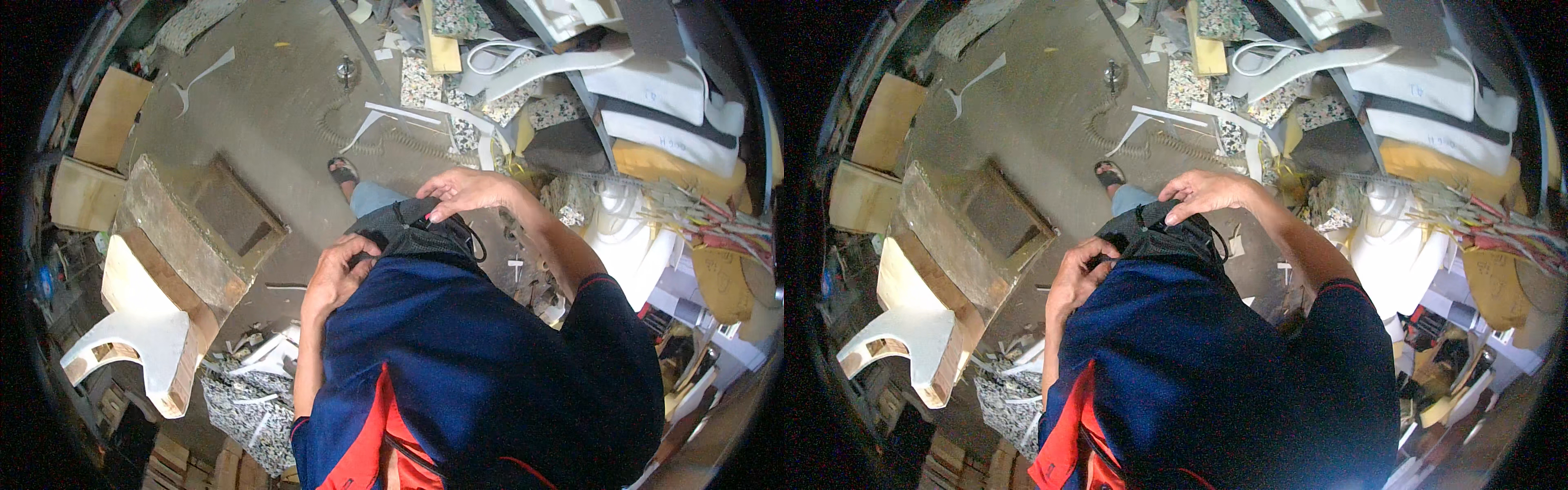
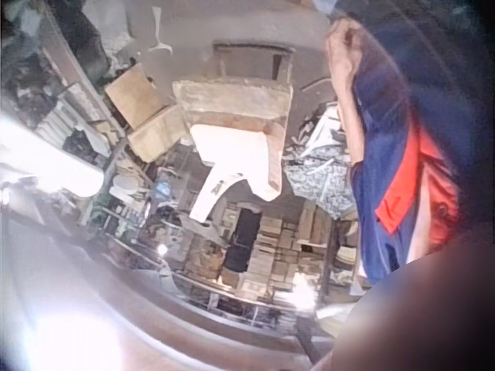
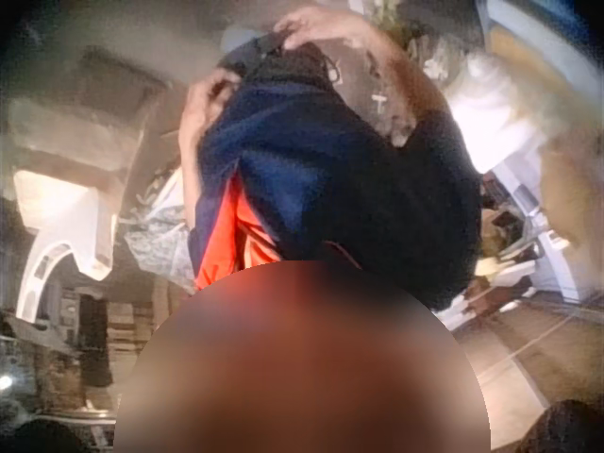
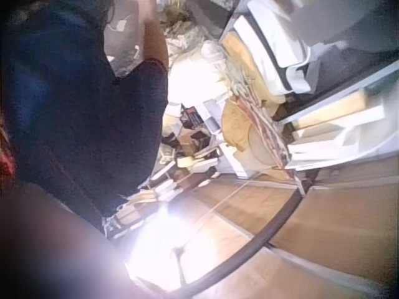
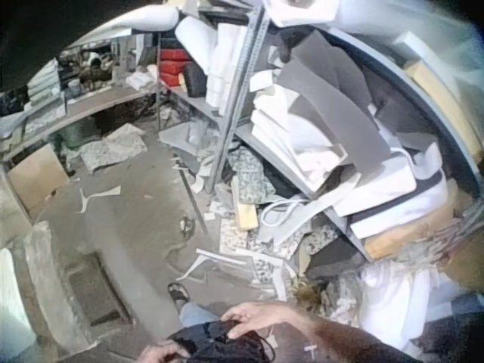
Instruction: The person cuts a white plastic sheet to fit a wooden chair frame using a utility knife, then sprays adhesive and attaches the plastic to the frame. The person handles the chair frame and plastic pieces, applying adhesive and pressing the plastic into place.
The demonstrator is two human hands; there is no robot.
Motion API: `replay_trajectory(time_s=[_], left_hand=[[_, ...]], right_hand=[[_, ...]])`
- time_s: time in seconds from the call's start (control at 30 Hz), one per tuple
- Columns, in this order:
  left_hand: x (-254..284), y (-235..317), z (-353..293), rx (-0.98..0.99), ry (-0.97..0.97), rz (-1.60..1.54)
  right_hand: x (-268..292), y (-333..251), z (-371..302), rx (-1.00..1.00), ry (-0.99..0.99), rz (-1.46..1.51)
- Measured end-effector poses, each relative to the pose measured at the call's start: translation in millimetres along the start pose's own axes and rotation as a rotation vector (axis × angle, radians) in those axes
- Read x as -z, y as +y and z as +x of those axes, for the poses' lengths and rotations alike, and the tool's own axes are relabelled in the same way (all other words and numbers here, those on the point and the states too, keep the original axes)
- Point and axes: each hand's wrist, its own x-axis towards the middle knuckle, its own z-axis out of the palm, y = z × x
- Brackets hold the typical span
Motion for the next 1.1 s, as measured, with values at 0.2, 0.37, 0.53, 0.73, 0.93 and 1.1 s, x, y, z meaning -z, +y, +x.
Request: replay_trajectory(time_s=[0.2,0.37,0.53,0.73,0.93,1.1], left_hand=[[44.3,-8.6,5.6,0.087,0.214,0.075],[81.2,-4.8,25.4,-0.068,0.279,0.309],[102.3,1.8,14.9,-0.151,0.307,0.367],[108.2,-18.4,-15.4,-0.267,0.317,0.434],[106.3,-17.3,-48.2,-0.106,0.3,0.234],[100.3,-0.2,-68.9,-0.151,0.317,0.156]], right_hand=[[13.8,-39.0,68.2,-0.027,-0.096,-0.012],[-1.0,-89.6,121.6,-0.101,-0.129,0.019],[-29.6,-118.0,147.5,0.059,-0.159,-0.089],[-67.3,-109.5,150.3,0.044,-0.133,-0.034],[-114.3,-108.6,116.8,0.084,-0.119,0.067],[-152.3,-126.0,98.1,0.13,0.013,-0.185]])
